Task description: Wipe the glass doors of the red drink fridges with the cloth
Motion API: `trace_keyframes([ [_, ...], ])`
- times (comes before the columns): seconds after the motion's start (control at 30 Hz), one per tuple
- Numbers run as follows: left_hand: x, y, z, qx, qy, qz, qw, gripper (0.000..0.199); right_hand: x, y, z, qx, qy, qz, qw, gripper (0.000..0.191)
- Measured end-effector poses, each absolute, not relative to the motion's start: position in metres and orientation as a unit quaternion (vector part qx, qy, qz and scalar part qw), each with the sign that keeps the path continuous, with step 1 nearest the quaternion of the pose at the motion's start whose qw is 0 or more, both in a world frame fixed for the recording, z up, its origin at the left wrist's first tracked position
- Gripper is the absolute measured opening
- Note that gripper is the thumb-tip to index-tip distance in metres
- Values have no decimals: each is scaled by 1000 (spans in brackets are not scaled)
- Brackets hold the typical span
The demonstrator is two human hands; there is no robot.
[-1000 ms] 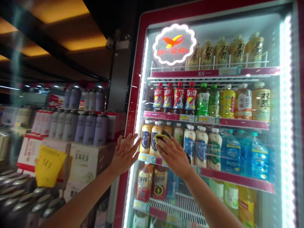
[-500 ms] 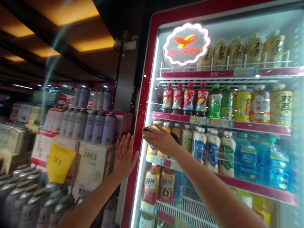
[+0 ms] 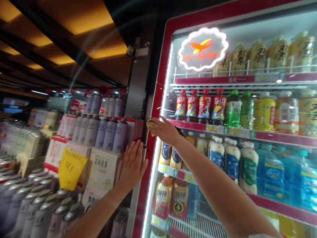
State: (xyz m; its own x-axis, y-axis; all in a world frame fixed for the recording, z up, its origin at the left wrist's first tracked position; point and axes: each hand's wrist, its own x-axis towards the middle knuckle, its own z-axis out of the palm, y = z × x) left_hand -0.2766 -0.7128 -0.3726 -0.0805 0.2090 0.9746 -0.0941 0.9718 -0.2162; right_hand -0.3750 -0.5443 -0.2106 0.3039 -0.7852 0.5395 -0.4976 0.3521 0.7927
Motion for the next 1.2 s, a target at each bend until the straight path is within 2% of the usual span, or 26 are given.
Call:
trace_keyframes([
  [0.1, -275, -713, -370, -37, -725, 102, 680, 72, -375, -553, -208, 538, -577, -100, 606, 34],
  [0.27, -273, -714, -369, -36, -718, 105, 687, 70, -375, -549, -229, 596, -547, -138, 572, 31],
  [0.43, -285, -705, -354, -42, -720, 106, 684, 73, -372, -524, -216, 462, -619, -51, 633, 40],
  [0.57, -289, -702, -342, -55, -713, 92, 693, 72, -368, -507, -269, 386, -630, 0, 674, 43],
  [0.7, -294, -697, -333, -64, -701, 77, 706, 72, -368, -511, -316, 492, -569, -103, 651, 33],
  [0.77, -300, -690, -328, -74, -697, 73, 710, 71, -371, -509, -306, 489, -577, -101, 646, 33],
  [0.9, -313, -675, -321, -88, -689, 88, 714, 72, -378, -474, -265, 361, -632, 14, 685, 45],
  [1.0, -315, -668, -320, -95, -688, 95, 713, 73, -378, -446, -276, 270, -645, 82, 710, 53],
  [1.1, -317, -659, -318, -109, -689, 91, 711, 72, -375, -438, -308, 292, -651, 39, 700, 58],
  [1.2, -324, -643, -313, -135, -694, 82, 702, 70, -376, -439, -310, 361, -653, -43, 665, 57],
])
